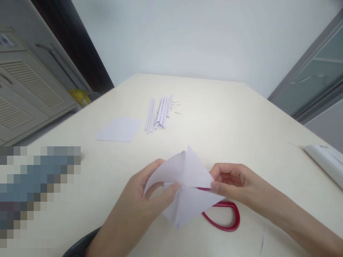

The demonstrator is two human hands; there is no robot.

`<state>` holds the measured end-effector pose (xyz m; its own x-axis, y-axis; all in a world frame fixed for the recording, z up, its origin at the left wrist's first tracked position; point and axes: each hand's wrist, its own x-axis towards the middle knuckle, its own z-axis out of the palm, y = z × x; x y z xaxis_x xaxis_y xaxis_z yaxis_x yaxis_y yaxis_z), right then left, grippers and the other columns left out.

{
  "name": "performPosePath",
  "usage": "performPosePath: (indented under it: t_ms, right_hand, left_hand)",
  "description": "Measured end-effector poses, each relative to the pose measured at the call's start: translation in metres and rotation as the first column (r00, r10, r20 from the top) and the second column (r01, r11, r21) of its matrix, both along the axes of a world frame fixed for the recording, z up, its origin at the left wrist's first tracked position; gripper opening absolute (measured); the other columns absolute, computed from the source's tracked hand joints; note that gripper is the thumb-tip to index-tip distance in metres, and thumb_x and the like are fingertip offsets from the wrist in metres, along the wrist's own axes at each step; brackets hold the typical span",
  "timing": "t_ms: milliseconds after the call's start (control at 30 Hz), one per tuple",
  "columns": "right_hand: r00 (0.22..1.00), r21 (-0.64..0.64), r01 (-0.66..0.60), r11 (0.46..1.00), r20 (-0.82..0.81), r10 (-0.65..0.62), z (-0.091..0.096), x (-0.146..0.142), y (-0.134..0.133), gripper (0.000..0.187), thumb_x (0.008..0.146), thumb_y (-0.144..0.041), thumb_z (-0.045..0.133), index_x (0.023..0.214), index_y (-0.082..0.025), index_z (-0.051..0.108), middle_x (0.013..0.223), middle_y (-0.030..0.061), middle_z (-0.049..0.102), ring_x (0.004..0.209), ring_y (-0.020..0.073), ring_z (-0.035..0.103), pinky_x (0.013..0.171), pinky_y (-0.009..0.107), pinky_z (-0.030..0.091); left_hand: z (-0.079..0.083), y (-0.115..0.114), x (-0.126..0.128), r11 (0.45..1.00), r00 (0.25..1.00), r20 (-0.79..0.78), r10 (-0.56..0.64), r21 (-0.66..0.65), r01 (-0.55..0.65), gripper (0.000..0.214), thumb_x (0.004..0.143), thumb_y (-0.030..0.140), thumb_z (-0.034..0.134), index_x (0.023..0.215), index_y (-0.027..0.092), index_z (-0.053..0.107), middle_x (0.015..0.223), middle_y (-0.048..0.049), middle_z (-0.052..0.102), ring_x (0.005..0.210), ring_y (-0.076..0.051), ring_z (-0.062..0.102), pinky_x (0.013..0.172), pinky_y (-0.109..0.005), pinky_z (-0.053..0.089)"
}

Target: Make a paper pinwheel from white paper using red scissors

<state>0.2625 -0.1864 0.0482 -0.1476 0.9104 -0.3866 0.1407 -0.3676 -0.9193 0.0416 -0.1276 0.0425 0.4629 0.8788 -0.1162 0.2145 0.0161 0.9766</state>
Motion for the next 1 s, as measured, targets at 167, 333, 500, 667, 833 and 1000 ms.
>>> performPosePath:
  t_ms: [167, 333, 500, 667, 833, 1000]
  right_hand:
    - [0.996, -0.014, 0.035, 0.999, 0.086, -0.033, -0.003, -0.006, 0.001, 0.017, 0.088, -0.021, 0.059, 0.072, -0.02, 0.055, 0.071, -0.0027, 0.058, 0.067, 0.0134, 0.052, 0.06, 0.025, 0.037]
    - [0.998, -0.009, 0.047, 0.999, 0.049, -0.047, -0.008, -0.003, -0.003, 0.014, 0.09, -0.021, 0.056, 0.076, -0.021, 0.056, 0.073, -0.0019, 0.058, 0.067, 0.0142, 0.049, 0.06, 0.027, 0.033]
    - [0.998, 0.031, 0.02, 0.999, 0.065, -0.022, -0.009, 0.001, -0.004, 0.016, 0.092, -0.02, 0.053, 0.077, -0.021, 0.057, 0.074, -0.0013, 0.058, 0.067, 0.0145, 0.048, 0.061, 0.028, 0.033]
    - [0.997, 0.201, -0.019, 0.979, 0.075, 0.003, 0.0, 0.004, 0.0, 0.012, 0.093, -0.015, 0.053, 0.085, -0.023, 0.056, 0.08, -0.0024, 0.058, 0.073, 0.0144, 0.051, 0.065, 0.028, 0.039]
    - [0.976, 0.408, -0.154, 0.9, 0.203, 0.075, 0.009, 0.011, -0.002, 0.026, 0.09, -0.005, 0.054, 0.1, -0.03, 0.056, 0.09, -0.0042, 0.058, 0.08, 0.0138, 0.054, 0.074, 0.028, 0.045]
    - [0.962, 0.406, -0.217, 0.888, 0.245, 0.122, 0.011, 0.01, -0.004, 0.02, 0.091, -0.008, 0.06, 0.092, -0.028, 0.062, 0.087, -0.0059, 0.063, 0.076, 0.0106, 0.057, 0.069, 0.022, 0.046]
  left_hand:
    - [-0.003, -0.001, 0.001, 0.997, 0.999, -0.044, -0.013, 0.069, 0.016, 0.009, 0.081, 0.019, 0.067, 0.085, 0.026, 0.067, 0.079, 0.0055, 0.072, 0.077, -0.018, 0.072, 0.069, -0.021, 0.057]
    - [-0.002, 0.001, 0.0, 0.992, 0.995, -0.1, 0.002, 0.124, 0.011, 0.006, 0.081, 0.02, 0.066, 0.082, 0.026, 0.067, 0.075, 0.0054, 0.071, 0.074, -0.019, 0.071, 0.065, -0.021, 0.057]
    - [-0.001, 0.003, -0.001, 0.994, 0.999, -0.04, 0.015, 0.109, -0.011, 0.007, 0.083, 0.022, 0.067, 0.088, 0.027, 0.068, 0.083, 0.0052, 0.074, 0.08, -0.018, 0.073, 0.07, -0.02, 0.057]
    - [-0.001, 0.004, -0.002, 0.999, 1.0, -0.009, 0.02, 0.03, -0.02, 0.008, 0.084, 0.022, 0.068, 0.089, 0.027, 0.068, 0.083, 0.0055, 0.074, 0.082, -0.018, 0.073, 0.072, -0.02, 0.057]
    - [-0.004, 0.006, -0.001, 0.996, 0.999, 0.002, 0.039, -0.074, -0.039, 0.019, 0.084, 0.026, 0.068, 0.104, 0.027, 0.067, 0.097, 0.0026, 0.077, 0.094, -0.021, 0.074, 0.076, -0.023, 0.057]
    - [-0.005, 0.004, 0.002, 0.983, 0.999, -0.01, -0.043, -0.18, 0.041, 0.021, 0.083, 0.025, 0.068, 0.104, 0.025, 0.068, 0.096, 0.0011, 0.079, 0.091, -0.022, 0.075, 0.073, -0.023, 0.058]
